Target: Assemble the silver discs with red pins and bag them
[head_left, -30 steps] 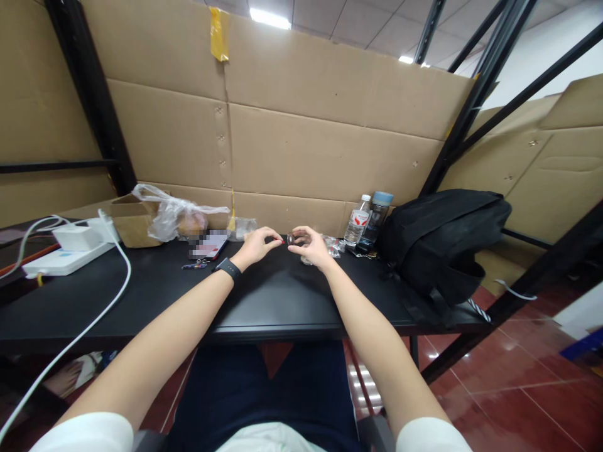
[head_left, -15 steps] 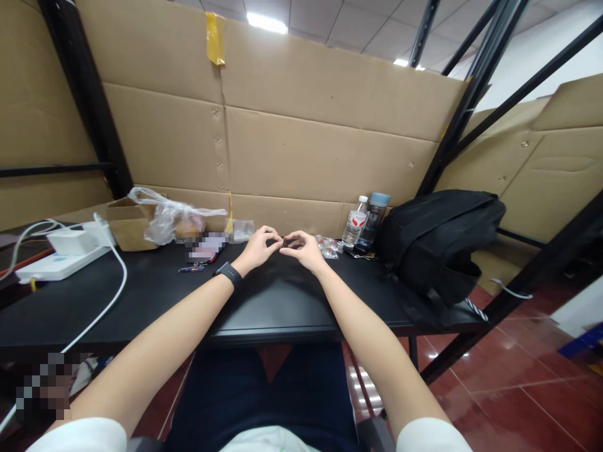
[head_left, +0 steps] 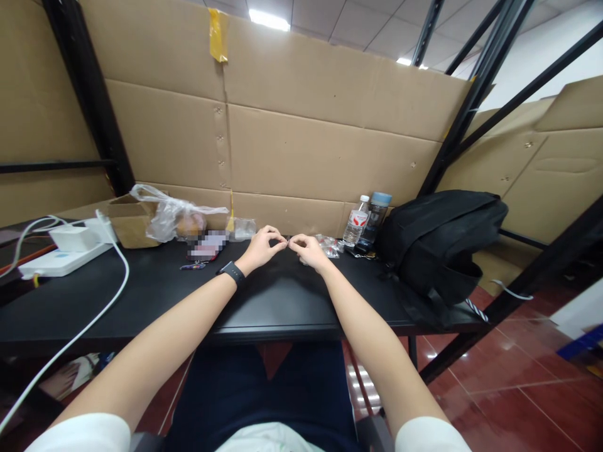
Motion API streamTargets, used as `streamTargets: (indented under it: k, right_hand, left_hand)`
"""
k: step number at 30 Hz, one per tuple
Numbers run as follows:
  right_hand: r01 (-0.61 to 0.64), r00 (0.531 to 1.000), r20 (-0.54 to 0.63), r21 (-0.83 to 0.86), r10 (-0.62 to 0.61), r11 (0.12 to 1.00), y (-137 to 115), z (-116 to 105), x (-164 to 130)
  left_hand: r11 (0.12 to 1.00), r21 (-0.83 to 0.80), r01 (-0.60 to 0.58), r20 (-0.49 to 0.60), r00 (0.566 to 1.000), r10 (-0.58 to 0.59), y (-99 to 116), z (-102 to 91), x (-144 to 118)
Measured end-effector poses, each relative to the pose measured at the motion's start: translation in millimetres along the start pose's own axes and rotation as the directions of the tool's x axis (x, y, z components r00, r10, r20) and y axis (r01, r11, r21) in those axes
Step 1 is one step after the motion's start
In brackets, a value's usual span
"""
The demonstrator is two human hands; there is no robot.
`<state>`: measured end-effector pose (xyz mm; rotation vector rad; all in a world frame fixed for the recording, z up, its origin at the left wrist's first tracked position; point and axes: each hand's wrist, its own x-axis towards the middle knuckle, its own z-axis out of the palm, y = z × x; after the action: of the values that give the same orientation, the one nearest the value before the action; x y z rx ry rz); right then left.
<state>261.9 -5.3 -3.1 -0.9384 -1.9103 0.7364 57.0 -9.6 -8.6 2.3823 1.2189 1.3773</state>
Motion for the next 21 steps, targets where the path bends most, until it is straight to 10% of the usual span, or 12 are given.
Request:
streamTargets:
  k: [13, 21]
  right_hand:
    - [0.050, 0.999, 0.034, -0.281, -0.042, 0.958, 7.9, -9.8, 3.9]
    - [0.083, 0.969, 0.245, -0.410, 0.023, 0.908, 13.9, -13.8, 3.2]
  left_hand:
    - [0.983, 0.175, -0.050, 0.316, 0.949, -0.008, 0.5, 1.7, -7.0]
    - [0.913, 0.404, 0.059, 0.200, 0.968, -0.152, -55.3, -40.3, 3.5]
